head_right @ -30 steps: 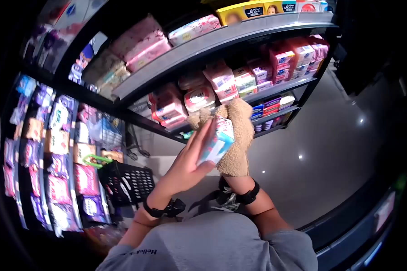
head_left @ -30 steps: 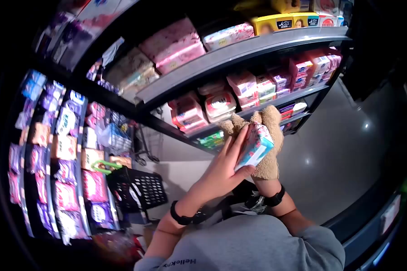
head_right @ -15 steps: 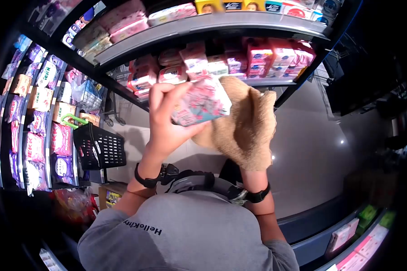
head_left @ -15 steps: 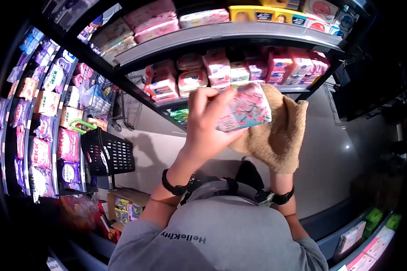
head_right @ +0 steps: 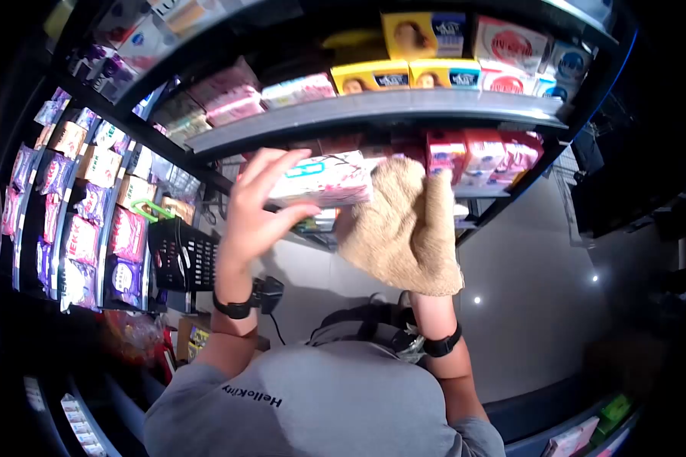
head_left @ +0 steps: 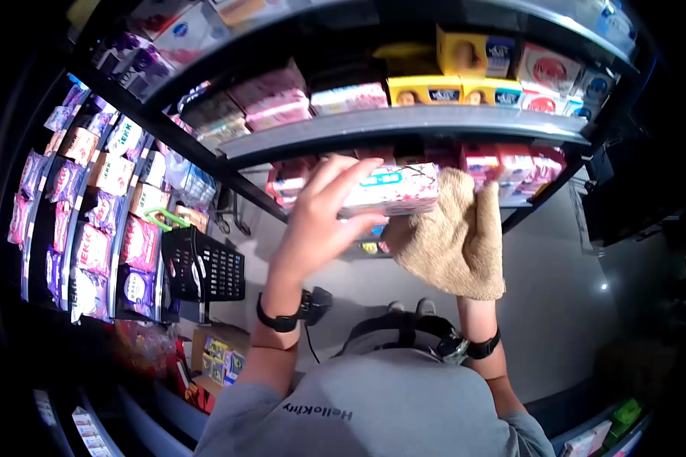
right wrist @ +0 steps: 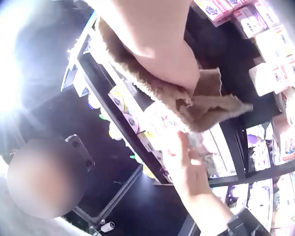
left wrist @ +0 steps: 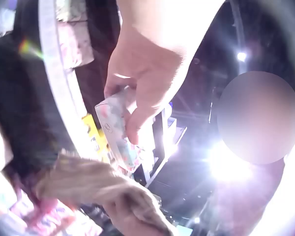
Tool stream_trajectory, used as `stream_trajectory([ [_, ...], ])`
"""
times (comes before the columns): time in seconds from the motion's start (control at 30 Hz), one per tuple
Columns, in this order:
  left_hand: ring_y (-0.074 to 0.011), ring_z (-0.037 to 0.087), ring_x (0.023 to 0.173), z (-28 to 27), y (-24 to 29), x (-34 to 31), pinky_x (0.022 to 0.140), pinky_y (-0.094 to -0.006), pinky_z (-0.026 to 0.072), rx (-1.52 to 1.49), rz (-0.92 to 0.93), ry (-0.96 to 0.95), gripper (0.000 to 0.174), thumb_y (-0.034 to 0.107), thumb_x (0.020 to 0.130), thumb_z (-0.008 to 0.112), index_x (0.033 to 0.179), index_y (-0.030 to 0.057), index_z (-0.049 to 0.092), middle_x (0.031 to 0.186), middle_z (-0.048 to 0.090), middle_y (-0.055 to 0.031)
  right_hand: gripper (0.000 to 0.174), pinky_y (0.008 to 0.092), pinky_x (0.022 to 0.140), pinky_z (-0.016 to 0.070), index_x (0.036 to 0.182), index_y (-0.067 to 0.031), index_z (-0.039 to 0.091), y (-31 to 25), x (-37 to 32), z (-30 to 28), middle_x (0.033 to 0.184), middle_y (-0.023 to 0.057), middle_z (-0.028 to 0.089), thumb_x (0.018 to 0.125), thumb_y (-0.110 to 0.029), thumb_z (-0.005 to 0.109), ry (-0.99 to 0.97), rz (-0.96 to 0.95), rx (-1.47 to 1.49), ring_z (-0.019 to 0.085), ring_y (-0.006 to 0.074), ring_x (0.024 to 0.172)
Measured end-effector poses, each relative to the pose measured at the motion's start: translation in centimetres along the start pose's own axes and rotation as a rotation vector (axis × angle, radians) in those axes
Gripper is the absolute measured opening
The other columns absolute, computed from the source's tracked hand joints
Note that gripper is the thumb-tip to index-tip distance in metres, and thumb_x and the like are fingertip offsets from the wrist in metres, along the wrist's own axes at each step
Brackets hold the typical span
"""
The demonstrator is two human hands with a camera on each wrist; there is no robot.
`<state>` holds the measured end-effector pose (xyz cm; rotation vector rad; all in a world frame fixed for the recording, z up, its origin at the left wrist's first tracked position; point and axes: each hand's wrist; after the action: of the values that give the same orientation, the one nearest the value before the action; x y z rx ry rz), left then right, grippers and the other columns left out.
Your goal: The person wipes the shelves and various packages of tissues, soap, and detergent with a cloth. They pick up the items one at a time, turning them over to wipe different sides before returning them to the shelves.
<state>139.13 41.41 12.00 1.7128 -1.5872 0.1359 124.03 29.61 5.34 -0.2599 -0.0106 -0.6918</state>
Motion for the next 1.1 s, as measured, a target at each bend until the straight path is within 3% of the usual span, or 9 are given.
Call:
stream_trajectory([
  [0.23,-0.0228,0.057,0.093,-5.5,-5.3,7.8,0.081,-0.0291,0.0441,0.037,0.176,0.274,0.051,0.007,0.061,0.075,0.108,0.0024,0.055,0.098,0.059,-0.0093,0.045,0.0365,0.081,0.0497,0.108,-0.0034,0.054,0.8,0.0,-0.5,0.104,0.0103,0.060,0.089,-0.044,0.048,0.133,-0.075,-0.141,0.060,0.0218,0.094],
  [0.3,-0.0266,0.058,0.081,-4.5,-6.8,9.2,0.071,-0.0326,0.0454,0.381,0.410,0.327,0.049,0.019,0.063,0.076,0.106,0.0050,0.057,0.099,0.059,-0.0110,0.044,0.0372,0.081,0.0497,0.109,-0.0029,0.053,1.3,-0.8,0.7,0.105,0.0114,0.060,0.089,-0.042,0.047,0.135,0.013,-0.088,0.060,0.0217,0.093],
  [0.57,-0.0331,0.061,0.072,-3.1,-9.7,11.1,0.067,-0.0420,0.0488,0.664,0.002,0.108,0.034,0.035,0.070,0.070,0.079,0.0030,0.062,0.070,0.061,-0.0150,0.037,0.0293,0.080,0.0489,0.106,-0.0007,0.052,-2.7,-6.9,-2.7,0.099,0.0110,0.059,0.093,-0.034,0.043,0.298,-0.092,-0.266,0.059,0.0184,0.089],
  [0.63,-0.0325,0.061,0.073,-3.4,-9.8,10.9,0.068,-0.0408,0.0492,0.655,-0.035,0.080,0.035,0.036,0.070,0.069,0.078,0.0023,0.062,0.072,0.061,-0.0152,0.038,0.0293,0.078,0.0496,0.104,-0.0003,0.052,-3.9,-8.3,-7.5,0.096,0.0114,0.059,0.092,-0.036,0.043,0.278,-0.238,-0.638,0.059,0.0193,0.087],
  [0.7,-0.0322,0.061,0.075,-4.0,-9.7,10.6,0.069,-0.0401,0.0492,0.661,0.021,0.074,0.037,0.036,0.070,0.070,0.080,0.0013,0.062,0.072,0.061,-0.0150,0.044,0.0335,0.077,0.0505,0.108,0.0000,0.050,-3.6,-8.2,-5.4,0.100,0.0137,0.058,0.093,-0.039,0.038,0.087,-0.047,-0.229,0.059,0.0229,0.090],
  [0.83,-0.0347,0.059,0.079,-7.6,-11.2,9.0,0.071,-0.0396,0.0462,0.590,0.076,0.184,0.049,0.039,0.069,0.070,0.095,-0.0002,0.059,0.079,0.061,-0.0198,0.053,0.0360,0.078,0.0509,0.111,-0.0002,0.050,-1.8,-7.8,-5.1,0.100,0.0138,0.059,0.092,-0.047,0.033,0.376,-0.134,-0.254,0.060,0.0256,0.089],
  [0.93,-0.0345,0.059,0.074,-10.1,-13.4,7.6,0.068,-0.0407,0.0469,0.683,0.020,0.103,0.042,0.040,0.071,0.067,0.079,-0.0003,0.059,0.074,0.060,-0.0177,0.039,0.0334,0.076,0.0505,0.107,-0.0011,0.050,-0.9,-7.6,-6.0,0.098,0.0125,0.059,0.092,-0.036,0.044,0.418,-0.156,-0.270,0.060,0.0209,0.087],
  [1.0,-0.0344,0.059,0.074,-11.1,-13.2,7.7,0.068,-0.0408,0.0468,0.722,-0.013,0.018,0.041,0.039,0.071,0.067,0.077,-0.0003,0.059,0.073,0.060,-0.0177,0.019,0.0301,0.074,0.0496,0.101,-0.0027,0.049,-0.1,-7.0,-7.0,0.095,0.0100,0.058,0.087,-0.015,0.054,0.195,-0.507,-1.807,0.058,0.0154,0.086],
  [1.1,-0.0334,0.059,0.074,-11.1,-13.6,8.2,0.066,-0.0414,0.0461,0.698,0.055,-0.003,0.036,0.034,0.072,0.067,0.073,-0.0009,0.056,0.073,0.059,-0.0176,0.019,0.0268,0.072,0.0489,0.097,-0.0027,0.047,1.3,-5.6,-5.9,0.093,0.0081,0.057,0.080,0.001,0.057,0.264,-0.409,-1.521,0.057,0.0122,0.085],
])
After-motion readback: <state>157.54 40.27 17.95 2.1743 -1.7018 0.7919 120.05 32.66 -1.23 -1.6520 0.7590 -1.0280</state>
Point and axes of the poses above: each hand's wrist, its own x-axis towards the middle knuckle, its own z-axis out of the palm, y = z × x
